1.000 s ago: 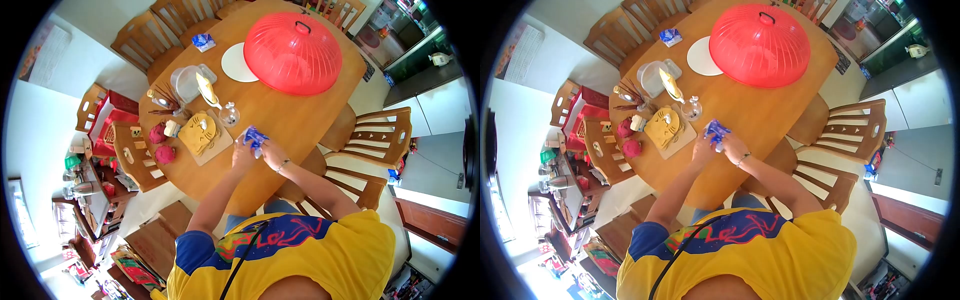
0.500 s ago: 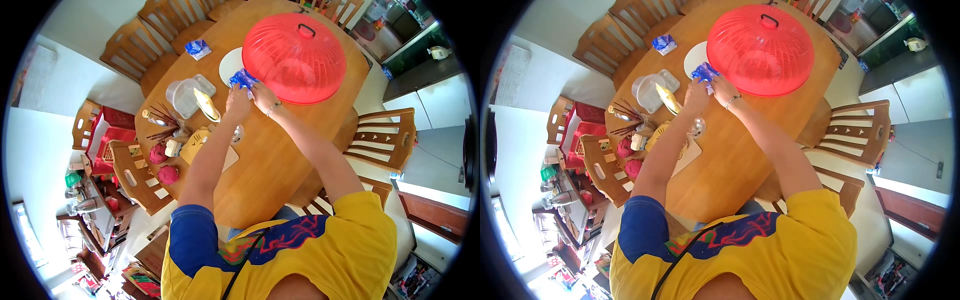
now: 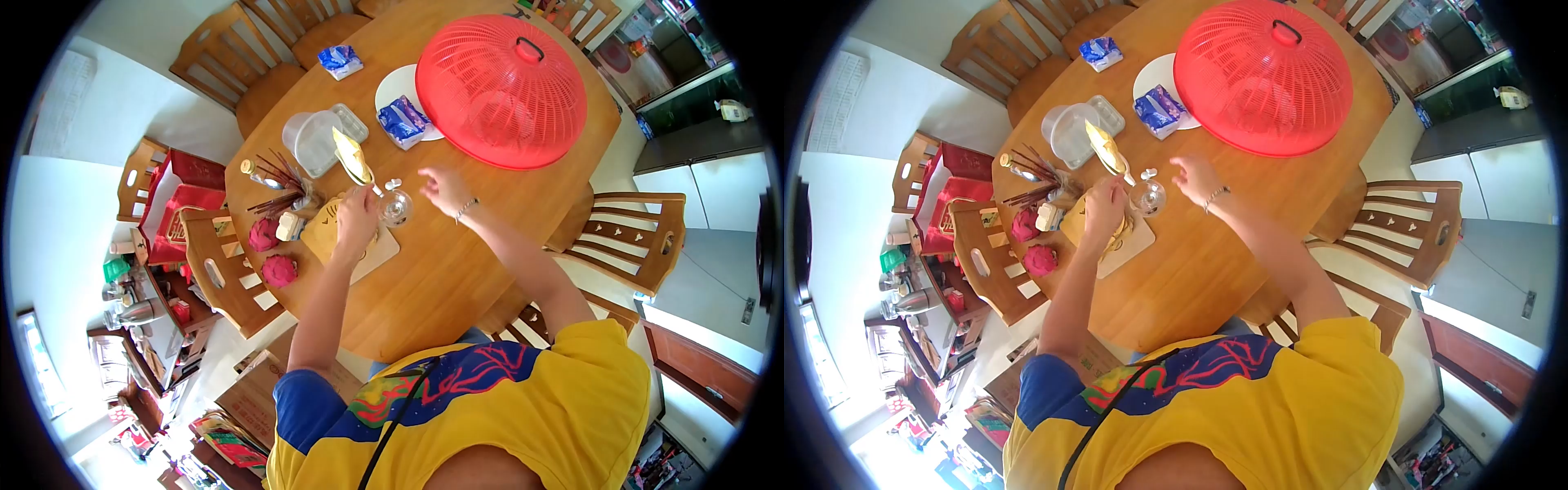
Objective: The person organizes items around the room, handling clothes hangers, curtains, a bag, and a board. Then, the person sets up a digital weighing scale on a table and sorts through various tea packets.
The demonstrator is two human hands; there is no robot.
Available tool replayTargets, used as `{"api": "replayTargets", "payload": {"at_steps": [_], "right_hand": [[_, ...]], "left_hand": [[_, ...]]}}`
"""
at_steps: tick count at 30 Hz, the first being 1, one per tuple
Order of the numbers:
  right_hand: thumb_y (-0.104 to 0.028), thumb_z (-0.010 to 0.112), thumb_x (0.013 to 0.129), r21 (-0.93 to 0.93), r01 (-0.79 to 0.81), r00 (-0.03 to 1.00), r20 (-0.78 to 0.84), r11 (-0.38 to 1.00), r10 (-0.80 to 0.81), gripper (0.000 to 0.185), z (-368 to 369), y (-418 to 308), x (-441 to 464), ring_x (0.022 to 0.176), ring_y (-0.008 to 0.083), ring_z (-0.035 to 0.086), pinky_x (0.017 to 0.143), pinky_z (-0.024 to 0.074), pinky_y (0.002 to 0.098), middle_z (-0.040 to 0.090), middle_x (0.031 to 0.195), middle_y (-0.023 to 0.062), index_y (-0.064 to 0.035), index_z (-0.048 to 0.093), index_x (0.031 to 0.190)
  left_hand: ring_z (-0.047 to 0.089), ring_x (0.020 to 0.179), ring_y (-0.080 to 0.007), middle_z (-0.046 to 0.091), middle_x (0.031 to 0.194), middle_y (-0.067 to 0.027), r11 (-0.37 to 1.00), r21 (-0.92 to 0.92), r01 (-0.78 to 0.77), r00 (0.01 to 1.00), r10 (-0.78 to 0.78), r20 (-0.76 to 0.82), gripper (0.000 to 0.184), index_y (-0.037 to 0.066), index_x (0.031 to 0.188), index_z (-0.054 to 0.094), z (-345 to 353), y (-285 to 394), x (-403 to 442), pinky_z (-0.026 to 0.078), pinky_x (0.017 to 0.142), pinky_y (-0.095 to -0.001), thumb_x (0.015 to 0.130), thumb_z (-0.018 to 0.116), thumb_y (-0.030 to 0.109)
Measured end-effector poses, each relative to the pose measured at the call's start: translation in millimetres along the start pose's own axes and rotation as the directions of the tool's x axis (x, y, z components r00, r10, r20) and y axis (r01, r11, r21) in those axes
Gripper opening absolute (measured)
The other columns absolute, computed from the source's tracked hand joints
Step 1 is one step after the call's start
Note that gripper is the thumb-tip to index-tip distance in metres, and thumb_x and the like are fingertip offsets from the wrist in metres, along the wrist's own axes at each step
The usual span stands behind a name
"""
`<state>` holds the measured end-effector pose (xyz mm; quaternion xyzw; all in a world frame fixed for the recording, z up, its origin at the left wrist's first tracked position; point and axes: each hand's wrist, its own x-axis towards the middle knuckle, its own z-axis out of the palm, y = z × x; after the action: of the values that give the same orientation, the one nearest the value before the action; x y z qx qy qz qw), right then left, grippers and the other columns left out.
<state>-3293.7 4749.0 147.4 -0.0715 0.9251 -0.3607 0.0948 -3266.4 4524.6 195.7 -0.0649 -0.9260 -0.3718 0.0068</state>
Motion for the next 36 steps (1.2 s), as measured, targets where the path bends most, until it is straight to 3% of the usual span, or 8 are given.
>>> {"api": "replayTargets", "payload": {"at_steps": [6,8,19,21,28,31,33,36], "right_hand": [[-0.01,0.084,0.064,0.431,-0.024,0.978,0.197,0.902,-0.069,0.09,28,-18,-44,0.099,0.0247,0.057,0.079,0.0533,0.034,0.046,0.129,0.013,-0.0103,0.035,0.14],[-0.007,0.082,0.066,0.486,-0.07,0.979,0.202,0.871,-0.034,0.088,35,-22,-45,0.101,0.024,0.057,0.083,0.0533,0.035,0.045,0.132,0.0114,-0.0103,0.036,0.139],[-0.001,0.078,0.069,0.613,-0.101,0.995,0.06,0.783,0.081,0.082,14,16,-18,0.102,0.0196,0.057,0.088,0.0526,0.0337,0.047,0.131,0.0085,-0.0066,0.035,0.139],[0.001,0.077,0.07,0.614,-0.043,0.999,0.028,0.788,0.033,0.082,6,15,3,0.101,0.0188,0.058,0.089,0.052,0.0337,0.046,0.132,0.009,-0.0059,0.034,0.14],[0.002,0.075,0.073,0.599,-0.053,0.995,0.102,0.799,-0.01,0.085,23,21,69,0.104,0.0197,0.058,0.088,0.0528,0.0307,0.047,0.13,0.0102,-0.0049,0.028,0.143],[0.001,0.076,0.073,0.575,-0.069,0.99,0.137,0.815,-0.014,0.085,27,19,79,0.102,0.0199,0.059,0.086,0.0534,0.0308,0.048,0.129,0.0116,-0.0035,0.028,0.142],[-0.001,0.077,0.072,0.588,-0.072,0.99,0.143,0.806,-0.015,0.085,29,18,83,0.1,0.0196,0.06,0.085,0.0539,0.0311,0.048,0.129,0.011,-0.003,0.029,0.142],[-0.001,0.078,0.072,0.577,-0.081,0.993,0.113,0.813,0.019,0.084,34,17,85,0.098,0.0194,0.06,0.084,0.054,0.031,0.05,0.126,0.0108,-0.0018,0.03,0.142]], "left_hand": [[0.064,0.081,-0.0289,0.065,0.089,-0.0168,0.987,-0.043,0.153,0.987,-0.156,-0.051,0.032,0.005,0.122,0.057,42,-28,-40,0.05,0.071,-0.0393,0.095,0.045,0.017],[0.061,0.078,-0.0143,0.063,0.086,-0.0064,0.75,-0.319,0.58,0.815,-0.529,0.237,0.036,0.01,0.131,0.052,43,-19,-34,0.052,0.064,-0.0297,0.1,0.041,0.026],[0.058,0.074,-0.0093,0.06,0.084,-0.0027,0.766,-0.45,0.458,0.889,-0.404,0.216,0.036,0.008,0.128,0.055,77,8,20,0.051,0.061,-0.0251,0.099,0.044,0.026],[0.066,0.078,-0.0218,0.067,0.093,-0.017,0.836,-0.445,0.321,0.942,-0.329,0.062,0.038,0.007,0.127,0.056,90,-3,43,0.051,0.067,-0.035,0.096,0.044,0.026],[0.066,0.087,-0.0261,0.065,0.111,-0.0179,0.67,-0.533,0.517,0.839,-0.518,0.163,0.038,0.005,0.13,0.053,90,-34,95,0.05,0.076,-0.0366,0.097,0.041,0.021],[0.058,0.064,-0.0091,0.056,0.074,-0.0001,0.744,-0.513,0.428,0.886,-0.457,0.076,0.044,0.004,0.138,0.043,96,-51,104,0.048,0.058,-0.0253,0.098,0.041,0.021],[0.064,0.083,-0.0225,0.058,0.122,-0.0169,0.721,-0.511,0.468,0.871,-0.475,0.127,0.046,0.004,0.139,0.041,97,-49,105,0.052,0.067,-0.033,0.097,0.041,0.022],[0.063,0.083,-0.0217,0.056,0.125,-0.0168,0.608,-0.555,0.567,0.81,-0.533,0.244,0.049,0.005,0.142,0.035,53,7,92,0.053,0.063,-0.0312,0.097,0.04,0.023]]}}
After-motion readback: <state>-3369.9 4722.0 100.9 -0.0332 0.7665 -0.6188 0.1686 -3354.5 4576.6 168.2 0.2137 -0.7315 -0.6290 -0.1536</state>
